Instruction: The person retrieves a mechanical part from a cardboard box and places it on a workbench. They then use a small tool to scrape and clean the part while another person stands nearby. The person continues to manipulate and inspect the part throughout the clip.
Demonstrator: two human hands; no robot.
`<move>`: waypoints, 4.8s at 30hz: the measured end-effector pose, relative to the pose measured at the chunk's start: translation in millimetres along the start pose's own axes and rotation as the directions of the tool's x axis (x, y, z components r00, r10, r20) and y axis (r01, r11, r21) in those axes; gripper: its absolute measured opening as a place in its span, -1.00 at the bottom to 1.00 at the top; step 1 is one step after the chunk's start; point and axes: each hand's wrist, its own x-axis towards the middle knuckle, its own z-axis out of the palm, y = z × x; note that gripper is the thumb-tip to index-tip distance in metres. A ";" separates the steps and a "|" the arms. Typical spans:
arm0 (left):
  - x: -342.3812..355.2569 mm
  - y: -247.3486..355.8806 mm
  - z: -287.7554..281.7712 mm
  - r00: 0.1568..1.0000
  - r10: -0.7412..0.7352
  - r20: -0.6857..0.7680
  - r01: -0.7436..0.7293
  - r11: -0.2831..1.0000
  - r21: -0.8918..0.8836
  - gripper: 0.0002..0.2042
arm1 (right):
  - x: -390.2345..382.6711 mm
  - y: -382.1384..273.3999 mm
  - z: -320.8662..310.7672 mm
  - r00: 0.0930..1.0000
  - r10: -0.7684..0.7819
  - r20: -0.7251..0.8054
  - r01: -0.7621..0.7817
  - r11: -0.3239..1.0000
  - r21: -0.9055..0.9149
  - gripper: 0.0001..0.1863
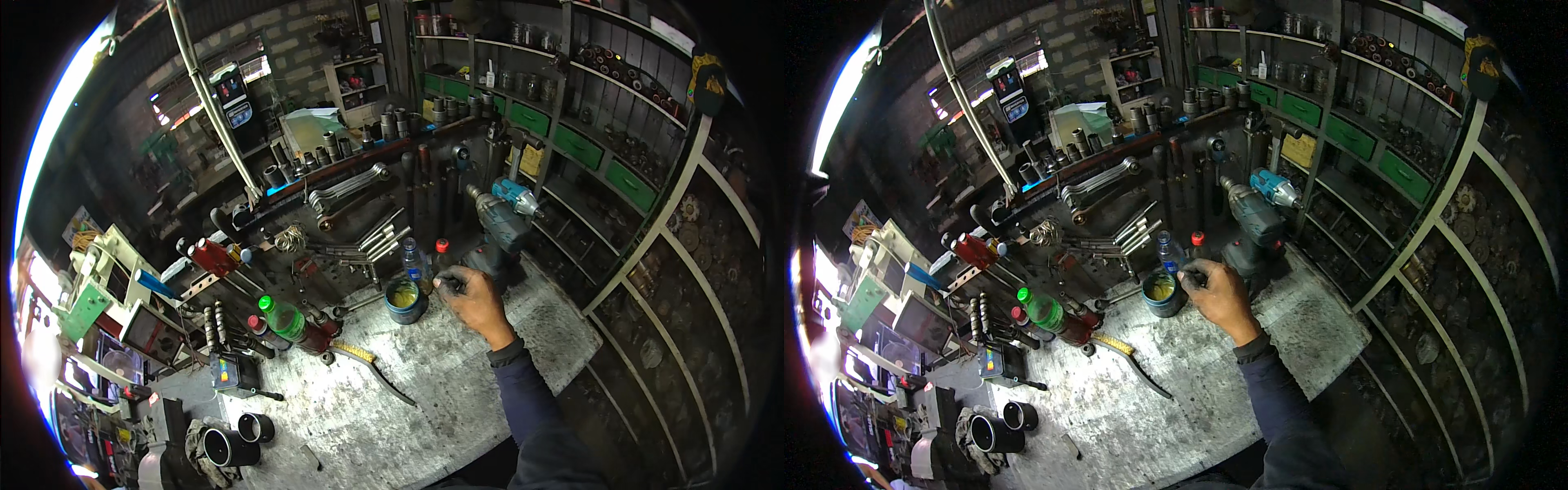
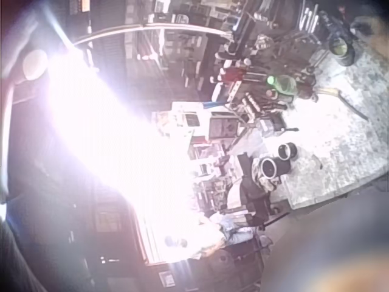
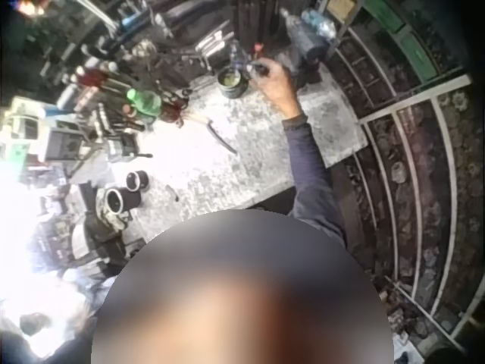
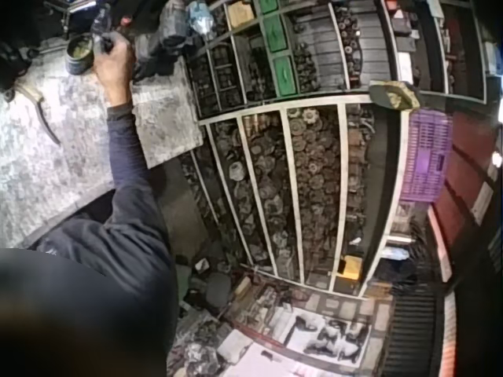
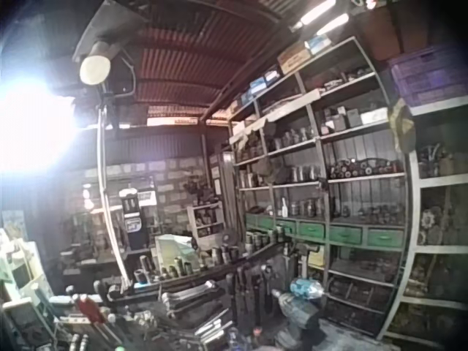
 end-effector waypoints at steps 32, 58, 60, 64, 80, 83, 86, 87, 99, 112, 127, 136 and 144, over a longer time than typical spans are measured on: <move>53.6 -273.9 -237.7 0.923 0.065 -0.380 -0.153 0.966 -0.207 -0.68 | -445.2 -309.5 408.9 0.190 -0.259 0.947 0.090 0.965 0.246 -0.68; 358.0 -94.3 -404.3 0.912 0.127 -0.391 -0.241 0.935 -0.260 -0.68 | -421.5 -461.4 542.1 0.767 -0.269 0.583 0.038 0.926 0.376 -0.56; 378.3 -93.0 -429.0 0.930 0.147 -0.336 -0.214 0.962 -0.171 -0.62 | -436.5 -481.3 552.2 0.819 -0.233 0.524 0.003 0.916 0.402 -0.52; 408.6 -79.3 -494.5 0.952 0.259 -0.166 -0.236 0.961 0.146 -0.56 | -480.8 -543.7 594.8 0.803 -0.292 0.520 0.000 0.872 0.490 -0.36; 501.0 149.6 -683.7 0.896 0.442 0.032 -0.442 0.897 -0.010 -0.74 | -458.3 -469.2 1002.9 0.912 0.192 0.362 0.115 0.727 -0.677 0.12; 521.4 108.9 -716.9 0.849 0.525 -0.056 -0.490 0.824 0.285 -0.63 | -415.9 -452.5 1054.1 0.791 0.365 0.491 0.134 0.680 -0.721 0.28; 535.9 47.3 -748.9 0.884 0.426 -0.191 -0.306 0.839 0.450 -0.59 | -415.2 -431.3 1082.6 0.728 0.402 0.556 0.325 0.511 -0.796 0.24; 537.9 28.8 -756.3 0.896 0.392 -0.207 -0.321 0.896 0.306 -0.60 | -410.5 -422.8 1086.8 0.719 0.420 0.553 0.358 0.458 -0.814 0.16; 642.6 97.4 -833.3 0.953 0.286 -0.098 -0.261 0.941 0.215 -0.68 | -370.3 -401.4 1043.3 0.822 0.171 0.543 0.333 0.630 -0.701 -0.39; 743.1 296.6 -941.9 0.811 0.537 -0.229 -0.355 0.765 0.537 -0.69 | -276.9 -526.1 835.0 0.971 -0.229 -0.064 0.215 0.962 -0.171 -0.47; 590.5 485.6 -857.6 0.446 0.852 0.273 -0.843 0.297 0.449 0.17 | -478.6 -711.7 1062.3 0.727 0.169 0.665 -0.060 0.981 -0.183 -0.69; 626.0 527.7 -888.2 0.387 0.867 0.313 -0.922 0.358 0.149 -0.28 | -607.9 -673.1 1341.1 0.214 -0.409 0.887 0.926 0.375 -0.050 0.04; 719.9 599.3 -813.1 0.180 0.640 0.747 -0.919 -0.161 0.359 -0.67 | -612.9 -680.6 1271.6 0.362 -0.260 0.895 0.776 0.616 -0.135 0.10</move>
